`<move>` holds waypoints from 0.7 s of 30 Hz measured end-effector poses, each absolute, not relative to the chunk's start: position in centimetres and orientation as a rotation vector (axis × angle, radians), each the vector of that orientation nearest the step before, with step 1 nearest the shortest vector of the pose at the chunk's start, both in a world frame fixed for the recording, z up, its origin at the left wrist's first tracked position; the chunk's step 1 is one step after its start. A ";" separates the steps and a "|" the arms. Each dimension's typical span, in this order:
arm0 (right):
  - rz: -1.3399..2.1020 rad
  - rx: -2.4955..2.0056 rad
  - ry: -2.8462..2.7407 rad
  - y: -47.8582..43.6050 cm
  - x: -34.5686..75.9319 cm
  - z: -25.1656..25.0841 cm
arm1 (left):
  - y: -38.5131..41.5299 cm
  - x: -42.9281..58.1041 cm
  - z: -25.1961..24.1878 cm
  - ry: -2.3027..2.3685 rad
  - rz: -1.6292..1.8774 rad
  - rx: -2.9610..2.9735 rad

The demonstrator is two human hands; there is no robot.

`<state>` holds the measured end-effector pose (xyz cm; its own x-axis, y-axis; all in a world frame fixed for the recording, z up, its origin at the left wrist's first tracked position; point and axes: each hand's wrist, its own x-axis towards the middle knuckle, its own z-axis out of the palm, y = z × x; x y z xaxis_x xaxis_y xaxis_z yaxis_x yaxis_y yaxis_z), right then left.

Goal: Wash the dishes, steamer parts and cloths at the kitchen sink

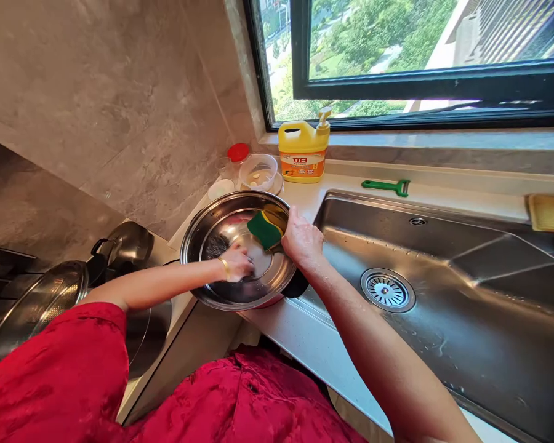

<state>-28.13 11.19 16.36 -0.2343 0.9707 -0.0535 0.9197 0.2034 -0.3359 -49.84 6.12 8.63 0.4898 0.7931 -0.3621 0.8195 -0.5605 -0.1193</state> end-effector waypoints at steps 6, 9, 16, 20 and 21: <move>0.422 -1.823 -2.306 11.2 -28.0 16.3 | 6.5 -48.3 9.1 1.628 -0.637 2.551; 0.427 -1.816 -2.314 11.2 -27.9 16.2 | 5.9 -47.7 9.2 1.458 -0.612 2.579; 0.449 -1.801 -2.324 11.2 -28.0 16.2 | 6.2 -47.9 9.3 1.524 -0.619 2.543; 0.462 -1.796 -2.328 11.2 -28.0 16.3 | 7.0 -49.0 9.5 1.621 -0.665 2.520; 0.462 -1.799 -2.325 11.2 -28.0 16.4 | 7.1 -49.2 9.5 1.697 -0.688 2.506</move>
<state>-27.98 11.16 16.37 -0.2602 0.9638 -0.0574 0.9125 0.2261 -0.3410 -49.17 7.09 9.51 0.3040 0.8743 -0.3783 0.8909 -0.4016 -0.2122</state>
